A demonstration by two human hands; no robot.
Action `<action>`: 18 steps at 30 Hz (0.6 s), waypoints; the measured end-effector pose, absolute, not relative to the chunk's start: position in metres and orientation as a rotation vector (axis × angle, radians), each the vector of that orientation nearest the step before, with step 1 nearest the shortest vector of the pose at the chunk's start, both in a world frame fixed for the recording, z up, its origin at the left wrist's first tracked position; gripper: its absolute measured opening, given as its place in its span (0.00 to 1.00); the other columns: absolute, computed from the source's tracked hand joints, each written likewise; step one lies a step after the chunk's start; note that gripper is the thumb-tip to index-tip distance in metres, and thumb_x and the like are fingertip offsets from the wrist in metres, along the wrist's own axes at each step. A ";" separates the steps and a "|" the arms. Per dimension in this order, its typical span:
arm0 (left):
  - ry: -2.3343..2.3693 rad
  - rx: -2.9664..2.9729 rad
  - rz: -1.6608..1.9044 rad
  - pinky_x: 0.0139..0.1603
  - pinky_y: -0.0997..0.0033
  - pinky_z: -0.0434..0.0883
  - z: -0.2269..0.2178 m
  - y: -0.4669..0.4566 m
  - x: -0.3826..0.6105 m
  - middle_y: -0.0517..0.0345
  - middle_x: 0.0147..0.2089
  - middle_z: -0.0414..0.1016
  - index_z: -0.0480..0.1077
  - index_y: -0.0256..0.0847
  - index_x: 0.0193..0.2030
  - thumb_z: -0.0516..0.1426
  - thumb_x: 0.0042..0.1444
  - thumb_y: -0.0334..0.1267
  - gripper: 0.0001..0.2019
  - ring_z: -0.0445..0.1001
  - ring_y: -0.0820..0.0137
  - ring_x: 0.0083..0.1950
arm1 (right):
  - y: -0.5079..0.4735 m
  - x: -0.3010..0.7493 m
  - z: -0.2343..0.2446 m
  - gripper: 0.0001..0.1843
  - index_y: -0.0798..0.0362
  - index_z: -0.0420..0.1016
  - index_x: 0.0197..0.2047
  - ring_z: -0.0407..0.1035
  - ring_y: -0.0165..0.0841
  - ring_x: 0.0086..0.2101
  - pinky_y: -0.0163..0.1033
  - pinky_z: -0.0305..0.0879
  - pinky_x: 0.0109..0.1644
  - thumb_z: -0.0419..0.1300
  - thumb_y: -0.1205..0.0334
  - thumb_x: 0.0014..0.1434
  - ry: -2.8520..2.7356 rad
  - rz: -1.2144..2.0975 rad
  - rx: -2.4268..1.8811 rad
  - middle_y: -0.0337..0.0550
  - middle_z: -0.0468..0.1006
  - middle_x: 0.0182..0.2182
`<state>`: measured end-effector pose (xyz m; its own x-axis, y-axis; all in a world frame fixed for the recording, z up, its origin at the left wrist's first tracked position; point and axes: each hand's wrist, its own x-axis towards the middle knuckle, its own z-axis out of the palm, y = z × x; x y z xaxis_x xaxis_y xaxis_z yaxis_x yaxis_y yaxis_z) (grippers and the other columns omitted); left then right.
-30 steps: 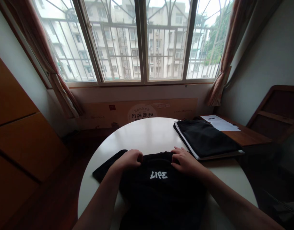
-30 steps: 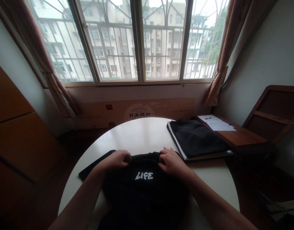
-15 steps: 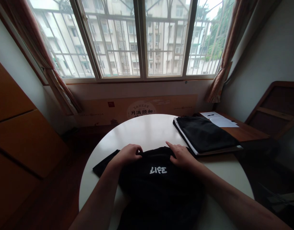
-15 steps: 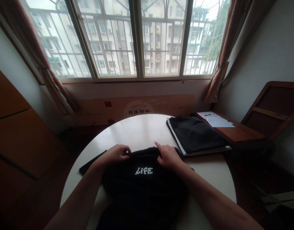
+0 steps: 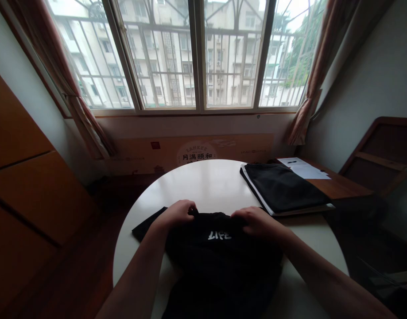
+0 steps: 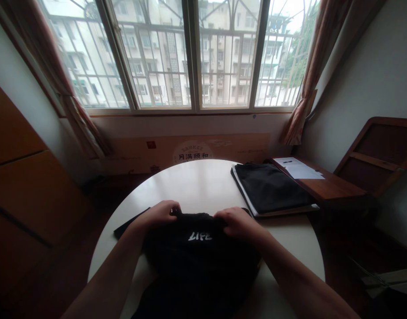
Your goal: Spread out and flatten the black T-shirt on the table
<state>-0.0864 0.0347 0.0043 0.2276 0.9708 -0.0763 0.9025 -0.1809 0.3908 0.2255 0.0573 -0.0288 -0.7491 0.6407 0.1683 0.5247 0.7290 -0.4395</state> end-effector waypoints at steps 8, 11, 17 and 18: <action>1.710 2.263 0.521 0.33 0.70 0.64 0.002 0.039 -0.084 0.59 0.33 0.73 0.66 0.43 0.31 0.56 0.44 0.29 0.07 0.71 0.66 0.35 | 0.060 0.235 -0.017 0.20 0.53 0.80 0.38 0.74 0.38 0.40 0.41 0.67 0.49 0.56 0.46 0.67 -2.538 0.502 -1.022 0.50 0.78 0.43; 1.733 2.301 0.723 0.35 0.69 0.65 -0.002 0.041 -0.086 0.60 0.33 0.73 0.67 0.43 0.35 0.55 0.46 0.26 0.10 0.71 0.66 0.34 | 0.062 0.232 -0.017 0.26 0.54 0.81 0.36 0.74 0.40 0.45 0.43 0.66 0.54 0.48 0.47 0.72 -2.507 0.580 -1.005 0.53 0.78 0.49; 1.717 2.364 1.025 0.47 0.67 0.71 -0.001 0.037 -0.076 0.57 0.42 0.76 0.71 0.43 0.44 0.52 0.49 0.23 0.18 0.75 0.64 0.43 | 0.059 0.224 -0.026 0.20 0.51 0.82 0.33 0.76 0.39 0.41 0.38 0.68 0.47 0.53 0.53 0.69 -2.511 0.650 -0.950 0.47 0.84 0.39; 1.705 2.373 1.051 0.48 0.67 0.71 -0.001 0.036 -0.074 0.57 0.42 0.75 0.72 0.44 0.44 0.52 0.48 0.22 0.19 0.75 0.64 0.44 | 0.058 0.223 -0.028 0.17 0.50 0.82 0.32 0.76 0.39 0.39 0.38 0.68 0.45 0.56 0.54 0.67 -2.510 0.630 -0.963 0.45 0.84 0.36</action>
<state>-0.0736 0.0362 -0.0010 0.1682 0.8514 0.4967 0.8265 -0.3965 0.3996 0.2231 0.0583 -0.0279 -0.6939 0.6961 0.1844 0.5266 0.6652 -0.5294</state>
